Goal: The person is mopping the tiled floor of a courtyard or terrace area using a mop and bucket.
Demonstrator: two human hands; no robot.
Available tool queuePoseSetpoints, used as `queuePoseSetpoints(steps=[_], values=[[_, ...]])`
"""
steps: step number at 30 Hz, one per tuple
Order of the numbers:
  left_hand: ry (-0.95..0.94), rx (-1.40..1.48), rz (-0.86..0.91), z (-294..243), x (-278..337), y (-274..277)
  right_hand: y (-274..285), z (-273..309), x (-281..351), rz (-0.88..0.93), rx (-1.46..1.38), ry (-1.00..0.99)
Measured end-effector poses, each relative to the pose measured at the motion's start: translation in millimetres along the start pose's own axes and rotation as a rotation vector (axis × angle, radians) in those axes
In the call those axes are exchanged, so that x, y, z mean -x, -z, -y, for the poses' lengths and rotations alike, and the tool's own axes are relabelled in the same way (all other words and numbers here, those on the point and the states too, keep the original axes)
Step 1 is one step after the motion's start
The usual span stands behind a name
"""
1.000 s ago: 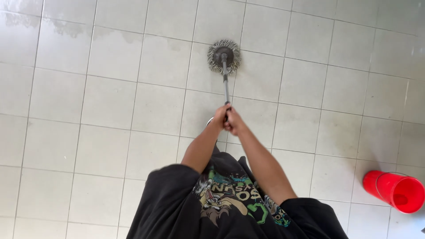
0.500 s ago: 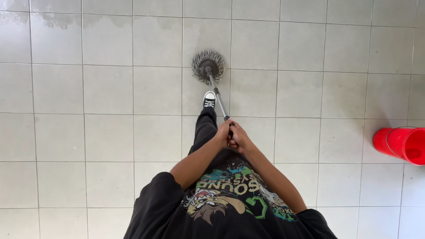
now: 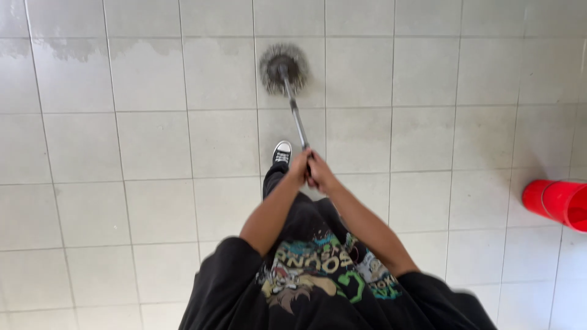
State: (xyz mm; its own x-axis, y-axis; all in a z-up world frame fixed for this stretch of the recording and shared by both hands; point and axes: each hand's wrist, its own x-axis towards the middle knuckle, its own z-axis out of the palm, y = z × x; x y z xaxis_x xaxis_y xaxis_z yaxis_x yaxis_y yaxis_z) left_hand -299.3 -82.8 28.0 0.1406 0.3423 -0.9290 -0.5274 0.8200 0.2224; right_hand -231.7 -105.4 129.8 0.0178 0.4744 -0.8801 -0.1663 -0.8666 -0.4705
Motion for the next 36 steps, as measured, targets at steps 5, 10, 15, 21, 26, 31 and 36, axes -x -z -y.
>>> queuePoseSetpoints(steps=[5, 10, 15, 21, 26, 31, 36], values=[[-0.02, -0.034, 0.032, -95.5, -28.0, -41.5, -16.7, 86.1, -46.2, -0.135, 0.772, 0.351], [-0.028, -0.088, 0.09, -138.2, -26.7, -77.6, -15.3, 148.5, -30.7, -0.488, 0.879, 0.519], [0.104, -0.018, 0.101, -126.6, -50.9, -63.7, -24.7, 198.2, 10.2, -0.62, 0.586, 0.815], [0.131, -0.057, 0.163, -132.7, -59.2, -53.8, -42.9, 212.0, 26.7, -0.546, 0.233, 0.827], [0.151, 0.072, 0.166, -155.7, -59.8, -61.9, -57.5, 191.9, 15.5, -0.463, 0.145, 0.721], [0.159, 0.057, 0.186, -148.0, -45.6, -37.7, -45.2, 148.4, -25.5, -0.416, 0.041, 0.474], [0.177, 0.094, 0.192, -115.8, -37.9, -1.5, -33.1, 115.4, -0.4, -0.492, 0.013, 0.449]])
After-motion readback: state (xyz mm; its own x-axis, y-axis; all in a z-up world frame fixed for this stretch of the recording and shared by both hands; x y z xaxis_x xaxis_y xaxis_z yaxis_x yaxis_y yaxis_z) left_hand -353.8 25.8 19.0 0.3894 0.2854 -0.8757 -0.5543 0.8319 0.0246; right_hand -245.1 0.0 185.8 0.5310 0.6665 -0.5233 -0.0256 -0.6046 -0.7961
